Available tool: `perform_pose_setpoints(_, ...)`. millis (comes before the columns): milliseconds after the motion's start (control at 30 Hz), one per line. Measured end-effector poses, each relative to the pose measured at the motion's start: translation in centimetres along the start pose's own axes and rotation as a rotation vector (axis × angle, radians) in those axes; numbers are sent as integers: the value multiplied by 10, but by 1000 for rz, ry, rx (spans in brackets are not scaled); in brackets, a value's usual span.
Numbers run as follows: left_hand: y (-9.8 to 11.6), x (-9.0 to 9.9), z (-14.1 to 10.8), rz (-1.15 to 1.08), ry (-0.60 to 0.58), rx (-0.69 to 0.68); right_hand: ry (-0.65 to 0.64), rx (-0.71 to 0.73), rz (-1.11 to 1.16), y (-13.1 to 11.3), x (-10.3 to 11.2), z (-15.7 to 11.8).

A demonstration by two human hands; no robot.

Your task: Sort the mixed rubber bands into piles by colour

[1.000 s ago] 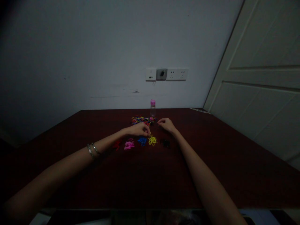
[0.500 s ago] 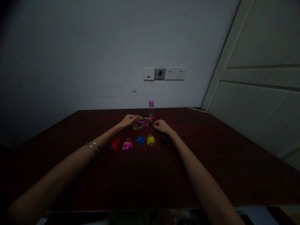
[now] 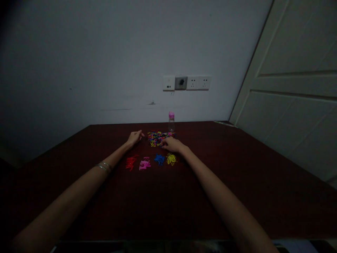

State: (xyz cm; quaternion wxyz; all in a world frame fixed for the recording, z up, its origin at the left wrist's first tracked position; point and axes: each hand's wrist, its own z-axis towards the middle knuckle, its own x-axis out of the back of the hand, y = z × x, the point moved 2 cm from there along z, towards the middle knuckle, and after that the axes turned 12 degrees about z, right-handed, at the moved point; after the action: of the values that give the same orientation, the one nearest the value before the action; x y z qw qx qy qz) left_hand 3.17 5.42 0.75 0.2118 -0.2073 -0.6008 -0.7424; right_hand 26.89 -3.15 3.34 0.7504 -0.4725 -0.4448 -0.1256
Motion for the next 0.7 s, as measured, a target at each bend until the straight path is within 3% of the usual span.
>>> perform_pose_setpoints(233, -3, 0, -2, 36, 55, -30, -30, -22, -123, 6, -2, 3)
perform_pose_setpoints(400, 0, 1, -6, 80, 55, -46, -7, 14, -5, 3, 7, -8)
perform_pose_setpoints(567, 4, 4, -12, 80, 70, -55, -32, 43, 137, -15, 14, -27)
perform_pose_setpoints(700, 7, 4, -15, 91, 61, -70, -131, 76, 154, -37, 9, -35)
